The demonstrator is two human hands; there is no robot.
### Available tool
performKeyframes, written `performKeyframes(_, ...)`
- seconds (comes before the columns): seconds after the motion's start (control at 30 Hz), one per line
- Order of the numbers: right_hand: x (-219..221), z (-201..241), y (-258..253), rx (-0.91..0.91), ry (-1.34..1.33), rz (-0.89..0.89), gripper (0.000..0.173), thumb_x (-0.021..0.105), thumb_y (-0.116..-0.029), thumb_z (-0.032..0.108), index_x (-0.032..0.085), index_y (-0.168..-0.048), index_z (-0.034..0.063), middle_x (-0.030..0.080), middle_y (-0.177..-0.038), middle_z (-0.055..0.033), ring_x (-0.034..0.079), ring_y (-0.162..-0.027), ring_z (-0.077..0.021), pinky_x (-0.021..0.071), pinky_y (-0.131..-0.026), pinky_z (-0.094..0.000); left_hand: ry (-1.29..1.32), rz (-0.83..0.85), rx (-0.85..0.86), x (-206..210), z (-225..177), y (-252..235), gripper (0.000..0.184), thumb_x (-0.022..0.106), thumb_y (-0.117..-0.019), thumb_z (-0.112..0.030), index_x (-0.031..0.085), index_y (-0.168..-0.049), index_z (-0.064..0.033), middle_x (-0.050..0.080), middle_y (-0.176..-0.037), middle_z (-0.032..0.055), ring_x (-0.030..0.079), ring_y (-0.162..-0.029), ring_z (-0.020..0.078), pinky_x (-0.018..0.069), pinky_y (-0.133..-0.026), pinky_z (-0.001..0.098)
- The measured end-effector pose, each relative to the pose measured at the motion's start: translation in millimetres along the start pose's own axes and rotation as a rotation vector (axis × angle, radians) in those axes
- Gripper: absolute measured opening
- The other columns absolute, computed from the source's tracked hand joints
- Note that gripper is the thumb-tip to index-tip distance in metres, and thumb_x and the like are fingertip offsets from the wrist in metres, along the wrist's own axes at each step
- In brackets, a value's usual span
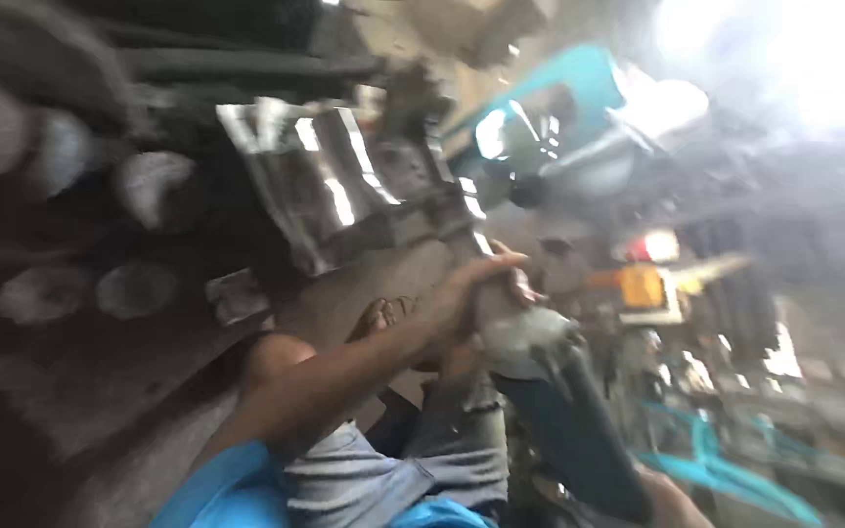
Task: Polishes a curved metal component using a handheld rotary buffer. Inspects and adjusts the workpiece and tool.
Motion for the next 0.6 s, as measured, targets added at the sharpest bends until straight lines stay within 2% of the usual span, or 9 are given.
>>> performKeyframes(0.03, -5.4, -0.8, -6.0, -0.058, 0.017, 0.005, 0.045, 0.081, -0.0863, 0.026, 0.067, -0.121, 0.0002, 0.074, -0.107, -0.0055, 0.070, -0.099, -0.0077, 0.0582, -0.094, -0.0342, 0.018, 0.029, 0.003, -2.7, -0.4, -2.4, 0.016, 0.051, -0.1023, -0.034, 0.059, -0.099, -0.0197, 0.062, -0.079, -0.0024, 0.066, -0.081, 0.0136, 0.0566, -0.085, 0.0394)
performKeyframes(0.1, -14.4, -17.3, -13.8, -0.188, 0.032, 0.017, 0.041, 0.082, -0.0867, 0.037, 0.071, -0.117, 0.0114, 0.076, -0.104, 0.0034, 0.070, -0.097, -0.0023, 0.0605, -0.090, -0.0298, 0.042, 0.055, 0.019, -6.7, -4.2, -5.9, 0.014, 0.053, -0.1007, -0.031, 0.059, -0.096, -0.0189, 0.060, -0.077, -0.0019, 0.065, -0.078, 0.0145, 0.0567, -0.084, 0.0403)
performKeyframes(0.17, -14.9, -26.3, -13.0, -0.232, -0.023, 0.077, 0.035, 0.079, -0.0890, 0.038, 0.071, -0.114, 0.0145, 0.075, -0.098, 0.0061, 0.070, -0.088, -0.0012, 0.0615, -0.083, -0.0284, 0.087, 0.021, 0.043, -5.1, -1.7, -3.0, 0.010, 0.057, -0.0978, -0.026, 0.059, -0.092, -0.0178, 0.060, -0.073, -0.0027, 0.065, -0.075, 0.0143, 0.0565, -0.085, 0.0403)
performKeyframes(0.27, -3.3, -34.4, -22.3, -0.238, -0.136, 0.139, 0.030, 0.078, -0.0897, 0.030, 0.069, -0.106, 0.0065, 0.072, -0.090, -0.0031, 0.070, -0.079, -0.0113, 0.0606, -0.075, -0.0372, 0.020, -0.007, 0.096, -3.1, -3.2, -5.4, 0.016, 0.062, -0.0962, -0.025, 0.066, -0.087, -0.0139, 0.061, -0.068, -0.0030, 0.065, -0.070, 0.0133, 0.0583, -0.082, 0.0394)
performKeyframes(0.37, 7.7, -49.4, -25.0, -0.188, -0.175, 0.111, 0.031, 0.081, -0.0871, 0.026, 0.067, -0.098, 0.0011, 0.070, -0.083, -0.0092, 0.069, -0.074, -0.0178, 0.0581, -0.070, -0.0426, 0.011, 0.067, 0.075, -4.0, 2.9, -11.7, 0.019, 0.062, -0.0977, -0.027, 0.071, -0.090, -0.0120, 0.067, -0.072, -0.0008, 0.070, -0.073, 0.0145, 0.0605, -0.084, 0.0388)
performKeyframes(0.5, 9.8, -57.1, -35.4, -0.154, -0.173, 0.130, 0.032, 0.081, -0.0880, 0.027, 0.066, -0.098, 0.0012, 0.068, -0.081, -0.0099, 0.068, -0.072, -0.0195, 0.0573, -0.068, -0.0439, 0.033, 0.070, 0.048, -14.9, 4.0, -10.5, 0.020, 0.062, -0.0980, -0.027, 0.071, -0.090, -0.0107, 0.068, -0.072, 0.0014, 0.071, -0.074, 0.0162, 0.0599, -0.085, 0.0404)
performKeyframes(0.6, 10.0, -61.5, -40.0, -0.209, -0.190, 0.126, 0.031, 0.079, -0.0890, 0.028, 0.066, -0.099, 0.0022, 0.068, -0.080, -0.0092, 0.067, -0.070, -0.0187, 0.0563, -0.066, -0.0430, 0.043, 0.036, 0.054, -18.8, 3.9, -12.8, 0.021, 0.062, -0.0978, -0.027, 0.070, -0.088, -0.0093, 0.067, -0.071, 0.0024, 0.071, -0.072, 0.0172, 0.0600, -0.084, 0.0405)
Point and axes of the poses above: each hand's wrist, its own y-axis away from the middle knuckle, its own x-axis out of the palm, z = x × y, the point moved 2 cm from there along -y, towards the middle knuckle
